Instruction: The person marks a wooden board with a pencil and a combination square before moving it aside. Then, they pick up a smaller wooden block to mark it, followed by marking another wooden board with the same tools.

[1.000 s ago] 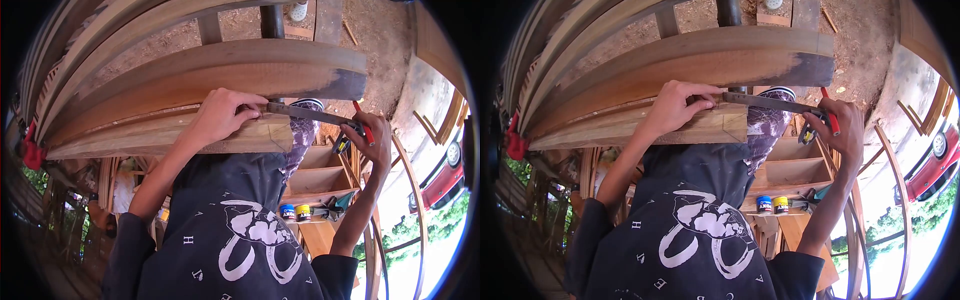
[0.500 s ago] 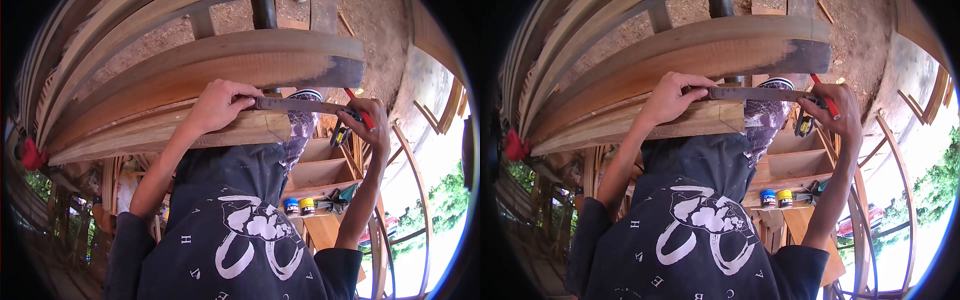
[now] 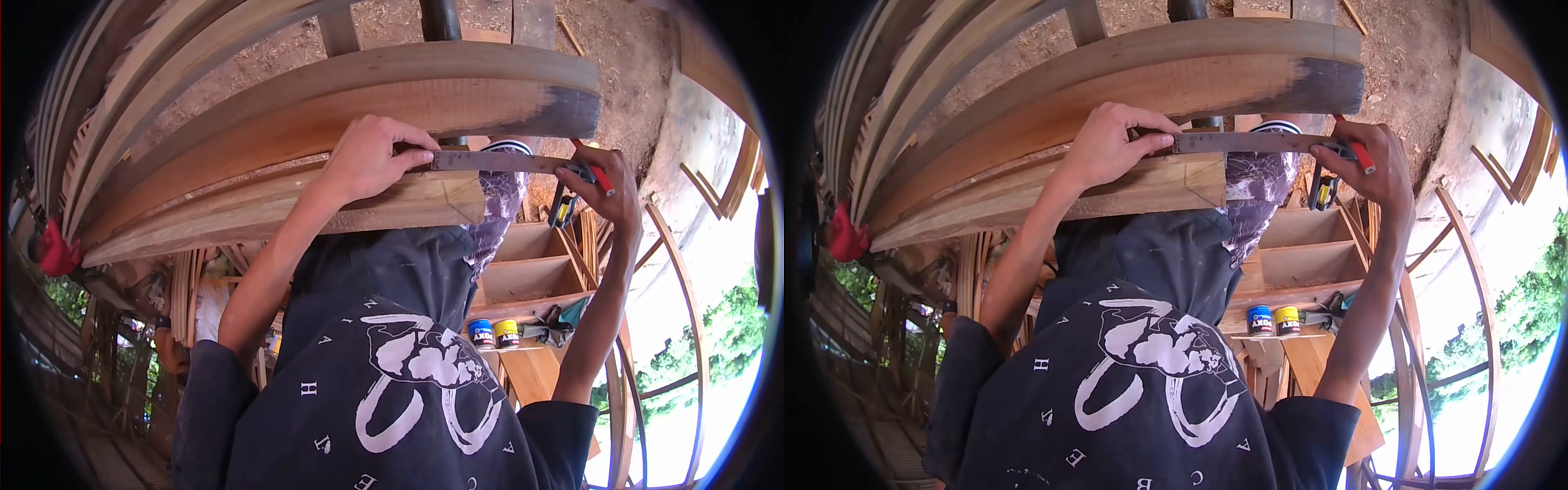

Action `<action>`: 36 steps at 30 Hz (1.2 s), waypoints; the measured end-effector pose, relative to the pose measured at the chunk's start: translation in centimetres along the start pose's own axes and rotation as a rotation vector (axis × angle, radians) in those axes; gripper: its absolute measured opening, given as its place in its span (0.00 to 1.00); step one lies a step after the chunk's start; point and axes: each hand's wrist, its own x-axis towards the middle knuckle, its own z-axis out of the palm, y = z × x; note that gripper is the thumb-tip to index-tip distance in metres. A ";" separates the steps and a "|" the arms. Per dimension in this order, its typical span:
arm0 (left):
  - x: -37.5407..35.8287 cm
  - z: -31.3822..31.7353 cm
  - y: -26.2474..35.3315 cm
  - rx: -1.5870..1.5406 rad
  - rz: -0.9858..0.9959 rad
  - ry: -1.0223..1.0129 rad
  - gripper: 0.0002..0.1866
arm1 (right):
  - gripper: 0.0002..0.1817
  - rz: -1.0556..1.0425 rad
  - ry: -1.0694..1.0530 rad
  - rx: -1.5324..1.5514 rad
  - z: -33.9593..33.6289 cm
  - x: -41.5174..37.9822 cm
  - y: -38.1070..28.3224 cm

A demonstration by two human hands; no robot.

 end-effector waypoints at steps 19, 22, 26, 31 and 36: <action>0.0 -0.1 0.4 0.037 0.004 -0.008 0.10 | 0.28 -0.308 0.223 0.040 2.3 -0.5 4.2; 0.0 0.3 -0.3 0.006 0.067 0.042 0.09 | 0.29 -0.302 0.212 0.038 2.3 -0.5 4.6; 0.0 0.4 -0.3 0.001 0.068 0.048 0.09 | 0.29 -0.224 0.161 0.018 1.8 -0.2 4.0; -0.1 0.3 -0.2 0.028 0.058 0.039 0.08 | 0.30 -0.175 0.200 0.016 0.9 -0.4 2.0; -0.1 0.1 0.1 0.061 0.028 0.014 0.09 | 0.32 -0.079 0.169 0.007 0.8 -0.3 1.8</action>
